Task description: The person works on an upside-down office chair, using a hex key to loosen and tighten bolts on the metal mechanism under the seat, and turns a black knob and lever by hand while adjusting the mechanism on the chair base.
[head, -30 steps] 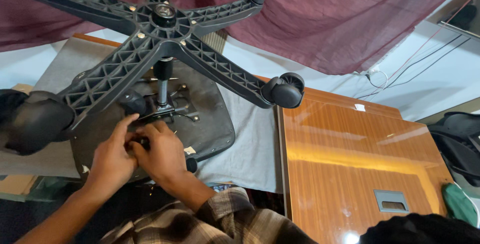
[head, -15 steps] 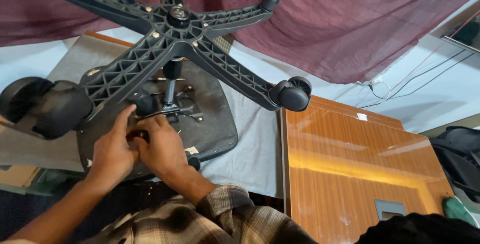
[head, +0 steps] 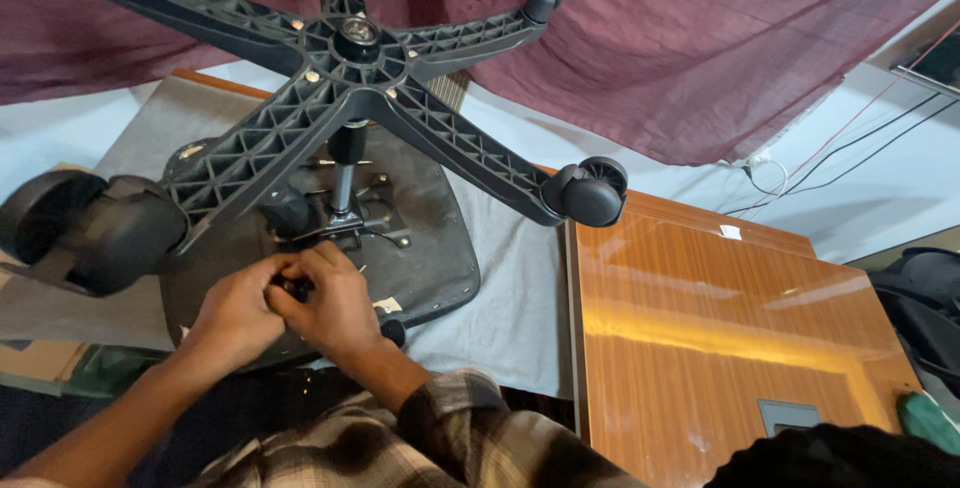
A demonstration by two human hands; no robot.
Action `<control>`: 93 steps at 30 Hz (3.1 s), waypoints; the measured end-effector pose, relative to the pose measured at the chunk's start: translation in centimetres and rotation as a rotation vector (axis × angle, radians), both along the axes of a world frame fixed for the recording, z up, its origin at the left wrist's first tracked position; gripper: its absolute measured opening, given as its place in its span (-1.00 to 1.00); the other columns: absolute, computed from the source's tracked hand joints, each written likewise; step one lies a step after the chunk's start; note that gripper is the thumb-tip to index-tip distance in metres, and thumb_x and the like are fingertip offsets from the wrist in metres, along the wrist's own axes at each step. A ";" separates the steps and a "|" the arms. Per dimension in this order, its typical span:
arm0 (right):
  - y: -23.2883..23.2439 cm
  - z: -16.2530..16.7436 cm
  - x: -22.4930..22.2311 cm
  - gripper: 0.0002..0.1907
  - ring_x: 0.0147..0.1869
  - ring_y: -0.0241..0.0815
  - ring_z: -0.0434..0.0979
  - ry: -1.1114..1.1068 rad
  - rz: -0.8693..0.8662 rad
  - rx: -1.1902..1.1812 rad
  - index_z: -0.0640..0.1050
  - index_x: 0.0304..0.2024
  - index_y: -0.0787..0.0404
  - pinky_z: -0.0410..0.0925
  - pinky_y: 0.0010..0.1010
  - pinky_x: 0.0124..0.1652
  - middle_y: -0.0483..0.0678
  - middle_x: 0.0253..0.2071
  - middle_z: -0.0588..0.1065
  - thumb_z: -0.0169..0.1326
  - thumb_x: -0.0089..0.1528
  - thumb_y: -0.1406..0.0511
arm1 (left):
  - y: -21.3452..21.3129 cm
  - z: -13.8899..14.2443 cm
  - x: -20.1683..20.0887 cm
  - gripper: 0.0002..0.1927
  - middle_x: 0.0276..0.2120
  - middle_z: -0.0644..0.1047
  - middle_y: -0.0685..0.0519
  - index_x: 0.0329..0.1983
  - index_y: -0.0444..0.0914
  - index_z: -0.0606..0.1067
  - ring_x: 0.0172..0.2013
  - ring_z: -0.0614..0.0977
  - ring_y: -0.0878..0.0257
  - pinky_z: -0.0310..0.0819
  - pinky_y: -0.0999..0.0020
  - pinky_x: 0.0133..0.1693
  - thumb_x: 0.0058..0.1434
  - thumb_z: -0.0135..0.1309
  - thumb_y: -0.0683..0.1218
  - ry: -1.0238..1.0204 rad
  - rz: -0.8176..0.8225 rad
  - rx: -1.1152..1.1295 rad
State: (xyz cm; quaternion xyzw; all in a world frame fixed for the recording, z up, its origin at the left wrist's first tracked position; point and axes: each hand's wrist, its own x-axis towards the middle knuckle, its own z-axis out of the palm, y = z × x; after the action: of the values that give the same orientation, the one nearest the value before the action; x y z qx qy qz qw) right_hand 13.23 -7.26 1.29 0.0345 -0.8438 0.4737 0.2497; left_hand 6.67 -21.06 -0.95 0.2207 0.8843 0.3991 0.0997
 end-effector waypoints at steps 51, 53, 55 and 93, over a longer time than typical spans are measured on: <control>0.9 2.4 1.0 -0.75 -0.13 0.17 0.60 -0.173 -0.078 0.134 0.62 -0.18 0.22 0.44 -0.10 -0.14 0.11 -0.16 0.56 0.27 0.11 0.28 | 0.8 0.5 0.1 -0.26 -0.12 0.67 -0.11 0.26 -0.14 0.39 -0.09 0.73 0.07 0.55 0.23 -0.08 -0.08 0.22 -0.27 -0.008 -0.091 0.230; 1.1 2.6 0.5 -0.69 -0.14 0.16 0.60 -0.313 -0.126 0.112 0.62 -0.21 0.23 0.44 -0.10 -0.16 0.08 -0.19 0.57 0.32 0.07 0.22 | 1.3 1.1 0.7 -0.42 -0.14 0.69 -0.09 0.11 -0.12 0.52 -0.13 0.75 0.05 0.57 0.22 -0.11 -0.04 0.37 -0.17 -0.007 0.019 0.057; 1.4 2.5 0.4 -0.68 -0.11 0.15 0.60 -0.291 -0.122 0.098 0.62 -0.17 0.23 0.44 -0.11 -0.13 0.08 -0.17 0.57 0.33 0.10 0.21 | 1.7 1.6 1.0 -0.32 -0.11 0.68 -0.07 0.21 -0.10 0.44 -0.12 0.75 0.03 0.58 0.20 -0.14 -0.05 0.29 -0.20 0.010 0.056 0.131; 1.3 2.9 0.4 -0.75 -0.11 0.19 0.56 -0.276 -0.068 0.129 0.58 -0.25 0.25 0.41 -0.04 -0.14 0.14 -0.19 0.51 0.26 0.12 0.22 | 2.3 1.9 3.2 -0.31 -0.18 0.63 -0.25 0.35 -0.06 0.34 -0.15 0.68 -0.23 0.53 -0.04 -0.12 0.09 0.11 -0.21 0.030 0.265 0.008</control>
State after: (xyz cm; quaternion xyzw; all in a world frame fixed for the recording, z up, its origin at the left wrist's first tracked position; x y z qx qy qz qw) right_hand 13.65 -6.01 4.19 -0.0436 -0.8995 0.4101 0.1445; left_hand 9.88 -18.74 0.94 0.1084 0.9054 0.4092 0.0321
